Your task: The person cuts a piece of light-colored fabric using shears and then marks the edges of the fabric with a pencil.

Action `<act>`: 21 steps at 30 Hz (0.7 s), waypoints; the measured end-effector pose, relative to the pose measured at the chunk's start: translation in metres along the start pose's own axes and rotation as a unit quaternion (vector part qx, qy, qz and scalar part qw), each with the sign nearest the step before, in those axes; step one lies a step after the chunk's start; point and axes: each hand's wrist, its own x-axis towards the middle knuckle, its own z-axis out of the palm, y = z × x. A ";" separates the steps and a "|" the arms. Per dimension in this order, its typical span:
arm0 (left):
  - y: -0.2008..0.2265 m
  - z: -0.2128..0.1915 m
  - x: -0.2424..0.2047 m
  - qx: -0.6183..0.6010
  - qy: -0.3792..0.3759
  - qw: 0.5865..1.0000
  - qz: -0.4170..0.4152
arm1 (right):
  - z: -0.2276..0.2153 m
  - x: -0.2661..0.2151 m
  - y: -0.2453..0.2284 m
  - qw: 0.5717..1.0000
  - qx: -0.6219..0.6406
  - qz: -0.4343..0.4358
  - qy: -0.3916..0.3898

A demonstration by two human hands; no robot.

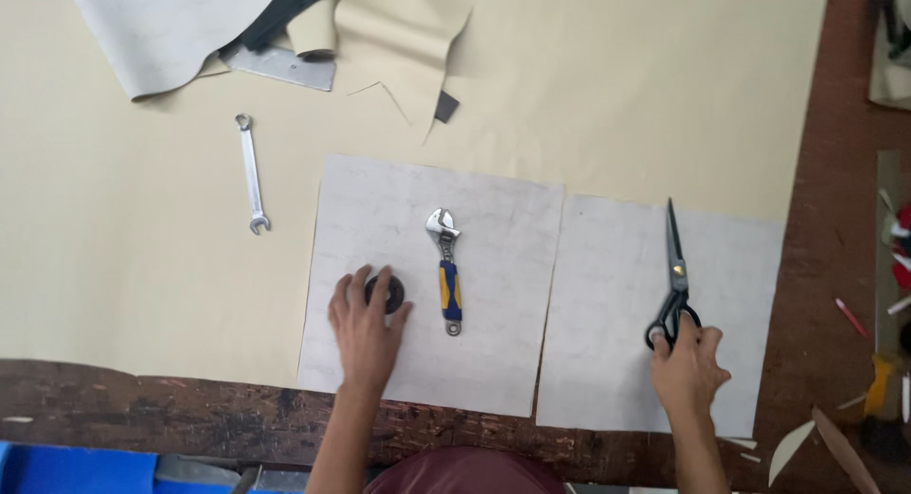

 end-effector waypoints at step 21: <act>0.035 0.052 0.204 0.029 0.013 0.993 0.111 | 0.011 -0.137 -0.139 0.941 0.145 -0.299 0.061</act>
